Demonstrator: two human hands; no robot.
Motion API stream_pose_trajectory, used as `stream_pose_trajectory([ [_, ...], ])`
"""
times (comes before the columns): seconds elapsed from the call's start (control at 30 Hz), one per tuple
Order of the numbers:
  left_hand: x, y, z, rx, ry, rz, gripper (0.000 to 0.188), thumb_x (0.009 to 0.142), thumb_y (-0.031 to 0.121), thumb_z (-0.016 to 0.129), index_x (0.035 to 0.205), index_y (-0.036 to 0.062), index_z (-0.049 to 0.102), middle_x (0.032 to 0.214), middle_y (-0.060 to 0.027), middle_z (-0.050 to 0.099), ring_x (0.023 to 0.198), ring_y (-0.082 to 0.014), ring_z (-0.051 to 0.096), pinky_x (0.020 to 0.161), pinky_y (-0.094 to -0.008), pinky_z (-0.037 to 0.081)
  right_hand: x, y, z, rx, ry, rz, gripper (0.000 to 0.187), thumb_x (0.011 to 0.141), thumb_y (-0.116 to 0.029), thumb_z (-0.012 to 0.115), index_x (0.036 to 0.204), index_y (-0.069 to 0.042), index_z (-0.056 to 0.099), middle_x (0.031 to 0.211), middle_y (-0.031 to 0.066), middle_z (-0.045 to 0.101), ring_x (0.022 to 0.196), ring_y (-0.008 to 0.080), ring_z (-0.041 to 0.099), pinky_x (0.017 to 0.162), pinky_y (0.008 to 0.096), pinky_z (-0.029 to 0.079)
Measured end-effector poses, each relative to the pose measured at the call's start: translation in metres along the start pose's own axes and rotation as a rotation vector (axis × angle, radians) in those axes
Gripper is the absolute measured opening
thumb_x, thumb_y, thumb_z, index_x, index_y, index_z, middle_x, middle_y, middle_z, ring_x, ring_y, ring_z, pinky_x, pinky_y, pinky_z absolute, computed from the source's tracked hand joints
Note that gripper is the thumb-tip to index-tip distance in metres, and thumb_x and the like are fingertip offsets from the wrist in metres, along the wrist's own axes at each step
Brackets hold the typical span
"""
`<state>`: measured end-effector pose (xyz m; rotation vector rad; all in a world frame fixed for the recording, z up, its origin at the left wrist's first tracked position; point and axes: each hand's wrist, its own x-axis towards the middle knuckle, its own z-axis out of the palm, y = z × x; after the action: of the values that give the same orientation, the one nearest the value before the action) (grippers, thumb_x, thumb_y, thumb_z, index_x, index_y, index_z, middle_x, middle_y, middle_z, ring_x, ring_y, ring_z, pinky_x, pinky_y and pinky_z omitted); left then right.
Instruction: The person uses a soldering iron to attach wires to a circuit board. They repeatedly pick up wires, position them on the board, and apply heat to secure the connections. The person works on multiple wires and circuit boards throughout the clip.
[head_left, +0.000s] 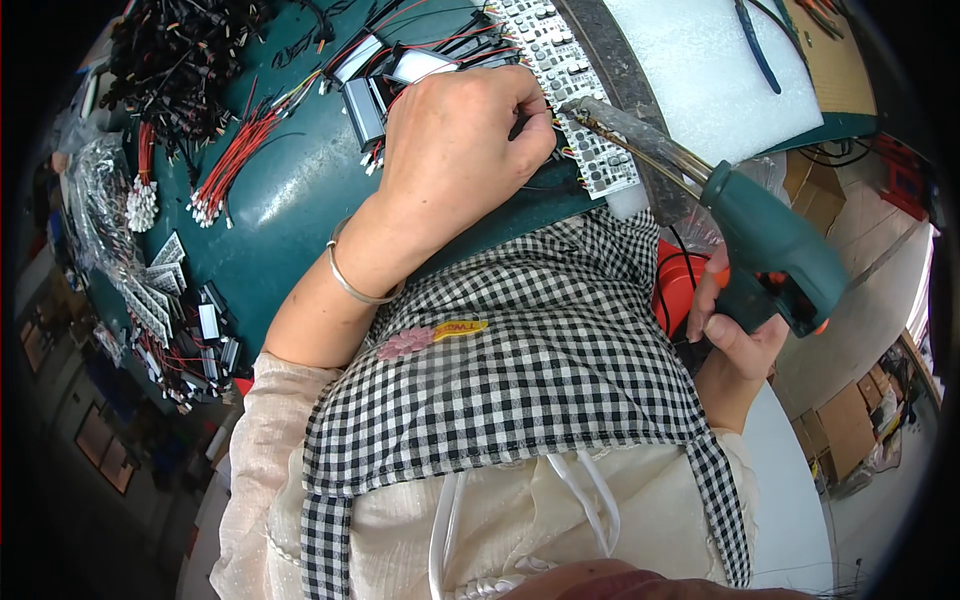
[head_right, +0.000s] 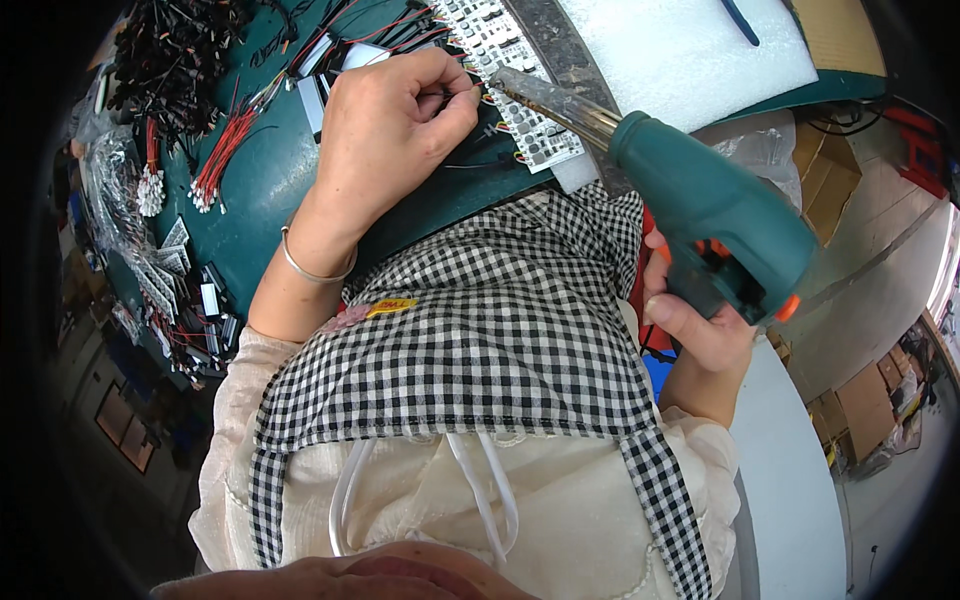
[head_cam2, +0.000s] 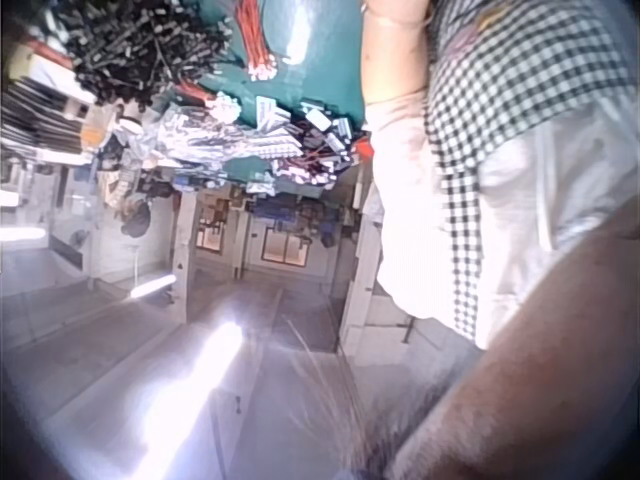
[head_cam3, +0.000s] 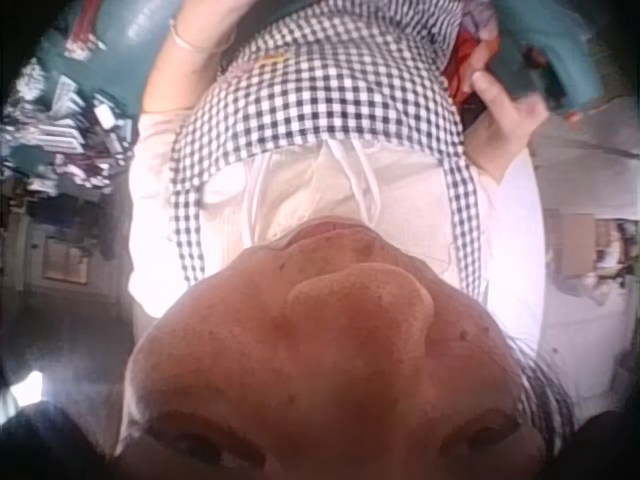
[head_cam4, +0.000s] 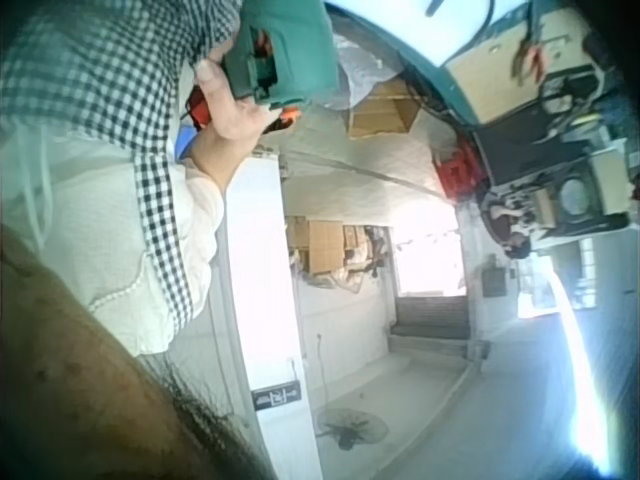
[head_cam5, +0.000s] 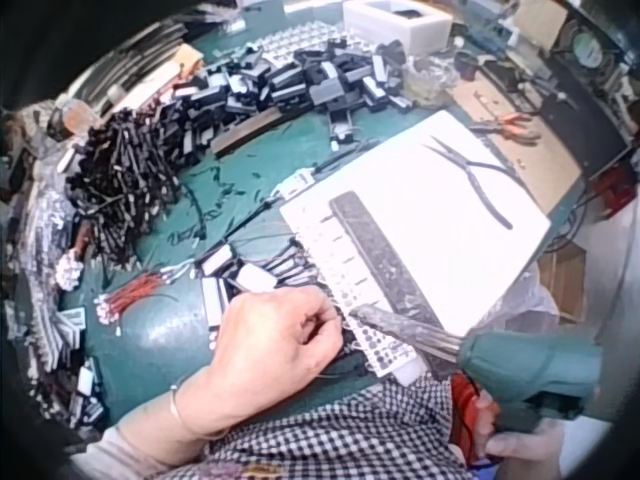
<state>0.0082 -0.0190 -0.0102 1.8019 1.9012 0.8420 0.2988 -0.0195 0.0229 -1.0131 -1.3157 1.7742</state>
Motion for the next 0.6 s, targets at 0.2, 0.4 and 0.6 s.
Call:
stream_pose_trajectory([
  [0.2, 0.001, -0.002, 0.0, -0.015, -0.004, -0.002, 0.006, 0.073, 0.011, 0.067, 0.073, 0.0053, 0.067, 0.048, -0.003, 0.047, 0.041, -0.0115, 0.044, 0.044, -0.0264, 0.037, 0.001, -0.007, 0.009, -0.02, 0.062, 0.027, 0.064, 0.07, -0.008, 0.078, 0.121, 0.011, 0.044, 0.104, 0.0204, 0.056, 0.059, 0.0161, 0.056, 0.047, 0.0256, 0.048],
  [0.4, 0.001, -0.001, 0.001, -0.008, -0.007, 0.006, 0.005, 0.073, 0.011, 0.068, 0.073, 0.0057, 0.067, 0.047, -0.0029, 0.048, 0.04, -0.012, 0.045, 0.044, -0.0264, 0.037, -0.001, -0.013, 0.012, -0.114, 0.036, 0.018, 0.059, 0.066, 0.001, 0.075, 0.119, 0.006, 0.051, 0.099, 0.0173, 0.06, 0.062, 0.0162, 0.058, 0.053, 0.0257, 0.048],
  [0.6, 0.001, -0.002, 0.001, 0.001, -0.002, -0.003, 0.005, 0.072, 0.011, 0.068, 0.072, 0.006, 0.066, 0.047, -0.003, 0.047, 0.04, -0.0131, 0.045, 0.044, -0.0272, 0.037, 0.003, -0.001, -0.014, -0.259, -0.208, -0.112, 0.059, 0.068, -0.002, 0.075, 0.118, 0.01, 0.046, 0.107, 0.0218, 0.054, 0.05, 0.0165, 0.055, 0.041, 0.0246, 0.045],
])
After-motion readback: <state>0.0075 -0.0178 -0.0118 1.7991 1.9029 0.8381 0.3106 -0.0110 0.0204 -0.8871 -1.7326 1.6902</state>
